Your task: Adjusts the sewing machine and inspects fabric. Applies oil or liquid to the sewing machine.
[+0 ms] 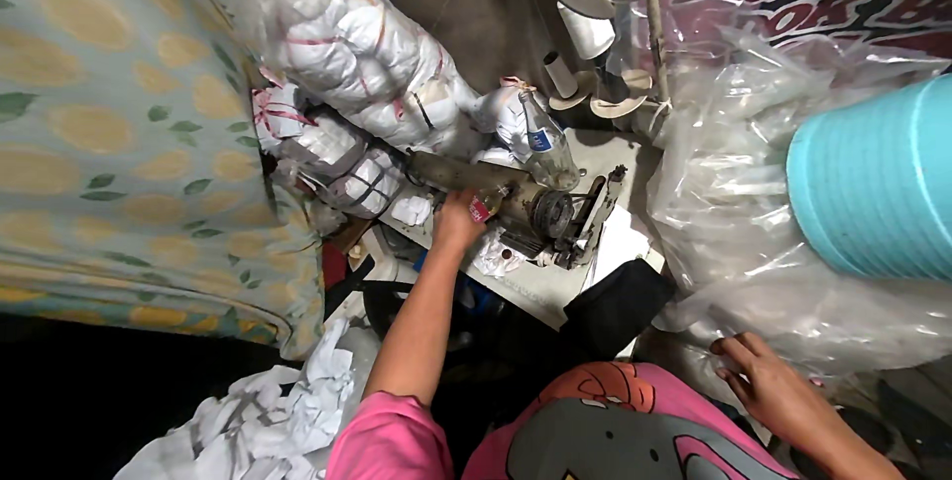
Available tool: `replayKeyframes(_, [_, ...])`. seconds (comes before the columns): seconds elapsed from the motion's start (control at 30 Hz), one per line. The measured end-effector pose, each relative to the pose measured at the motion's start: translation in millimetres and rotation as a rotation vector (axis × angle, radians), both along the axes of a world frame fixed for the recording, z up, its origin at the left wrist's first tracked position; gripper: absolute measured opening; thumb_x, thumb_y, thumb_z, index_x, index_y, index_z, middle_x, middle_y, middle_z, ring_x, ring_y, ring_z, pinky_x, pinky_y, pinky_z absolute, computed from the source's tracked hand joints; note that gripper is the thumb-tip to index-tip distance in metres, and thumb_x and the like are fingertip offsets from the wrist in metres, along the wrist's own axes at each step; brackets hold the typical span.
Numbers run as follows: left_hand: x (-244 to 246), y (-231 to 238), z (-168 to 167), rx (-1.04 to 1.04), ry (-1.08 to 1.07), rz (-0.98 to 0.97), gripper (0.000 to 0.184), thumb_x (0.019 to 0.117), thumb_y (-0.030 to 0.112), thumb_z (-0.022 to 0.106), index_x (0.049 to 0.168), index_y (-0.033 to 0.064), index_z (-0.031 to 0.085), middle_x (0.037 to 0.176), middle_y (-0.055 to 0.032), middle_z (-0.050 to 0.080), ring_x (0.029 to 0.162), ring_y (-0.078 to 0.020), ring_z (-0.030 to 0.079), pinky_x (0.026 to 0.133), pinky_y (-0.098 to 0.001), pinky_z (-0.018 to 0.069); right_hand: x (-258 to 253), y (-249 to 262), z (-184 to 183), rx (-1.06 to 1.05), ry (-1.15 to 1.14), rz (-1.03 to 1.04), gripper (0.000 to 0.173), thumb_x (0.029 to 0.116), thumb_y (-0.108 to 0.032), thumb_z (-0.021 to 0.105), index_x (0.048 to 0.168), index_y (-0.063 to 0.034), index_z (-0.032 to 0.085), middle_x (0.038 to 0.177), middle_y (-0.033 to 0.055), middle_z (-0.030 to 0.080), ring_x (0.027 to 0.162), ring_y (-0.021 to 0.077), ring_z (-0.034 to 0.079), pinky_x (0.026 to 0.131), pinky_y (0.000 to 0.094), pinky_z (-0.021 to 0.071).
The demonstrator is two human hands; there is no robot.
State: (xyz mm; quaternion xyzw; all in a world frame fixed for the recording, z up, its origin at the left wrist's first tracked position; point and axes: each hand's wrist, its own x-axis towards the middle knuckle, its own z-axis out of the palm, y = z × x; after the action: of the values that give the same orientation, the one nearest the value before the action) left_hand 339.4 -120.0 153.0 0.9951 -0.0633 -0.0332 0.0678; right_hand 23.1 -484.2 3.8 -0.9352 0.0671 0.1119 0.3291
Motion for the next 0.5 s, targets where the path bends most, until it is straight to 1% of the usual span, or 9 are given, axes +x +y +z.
replayKeyframes(0.1, [0.4, 0.4, 0.2, -0.002, -0.014, -0.011, 0.076, 0.0739, 0.015, 0.088, 0.144, 0.0161, 0.058, 0.139, -0.0229, 0.057, 0.119, -0.0446, 0.062, 0.095, -0.0661, 0.0514, -0.5, -0.2, -1.4, -0.003, -0.017, -0.002, 0.027, 0.0881, -0.004, 0.075, 0.114, 0.0001, 0.070, 0.115, 0.0285, 0.063, 0.094, 0.0455, 0.068, 0.079, 0.0611, 0.0574])
replayKeyframes(0.17, [0.5, 0.9, 0.1, -0.001, -0.023, -0.020, 0.076, 0.0738, 0.015, 0.088, 0.143, 0.0153, 0.058, 0.138, -0.0237, 0.058, 0.118, -0.0447, 0.062, 0.095, -0.0663, 0.0511, -0.6, -0.5, -2.3, -0.004, -0.017, 0.001, 0.027, 0.0883, -0.004, 0.075, 0.115, -0.0003, 0.070, 0.115, 0.0281, 0.063, 0.094, 0.0451, 0.068, 0.080, 0.0605, 0.0575])
replayKeyframes(0.3, [1.5, 0.2, 0.6, 0.026, -0.025, -0.021, 0.075, 0.0741, 0.016, 0.087, 0.143, 0.0166, 0.058, 0.136, -0.0234, 0.059, 0.116, -0.0446, 0.063, 0.094, -0.0654, 0.0520, 0.6, -0.1, -1.9, -0.010, -0.025, 0.009, 0.027, 0.0879, -0.004, 0.075, 0.114, -0.0007, 0.070, 0.115, 0.0278, 0.063, 0.094, 0.0449, 0.068, 0.079, 0.0608, 0.0577])
replayKeyframes(0.37, [1.3, -0.9, 2.5, 0.032, -0.014, -0.016, 0.075, 0.0749, 0.016, 0.088, 0.144, 0.0164, 0.058, 0.137, -0.0233, 0.058, 0.117, -0.0446, 0.062, 0.094, -0.0657, 0.0515, 1.1, -0.3, -1.3, -0.003, -0.027, 0.012, 0.027, 0.0878, -0.003, 0.075, 0.114, -0.0003, 0.069, 0.114, 0.0279, 0.063, 0.093, 0.0449, 0.069, 0.078, 0.0606, 0.0579])
replayKeyframes(0.5, [-0.3, -2.0, 4.6, 0.029, -0.015, -0.019, 0.074, 0.0749, 0.015, 0.088, 0.143, 0.0148, 0.058, 0.137, -0.0234, 0.058, 0.116, -0.0452, 0.062, 0.094, -0.0656, 0.0517, 1.6, -0.8, 0.5, 0.007, -0.011, 0.005, 0.027, 0.0887, -0.004, 0.075, 0.115, 0.0001, 0.069, 0.116, 0.0282, 0.062, 0.095, 0.0454, 0.068, 0.080, 0.0606, 0.0576])
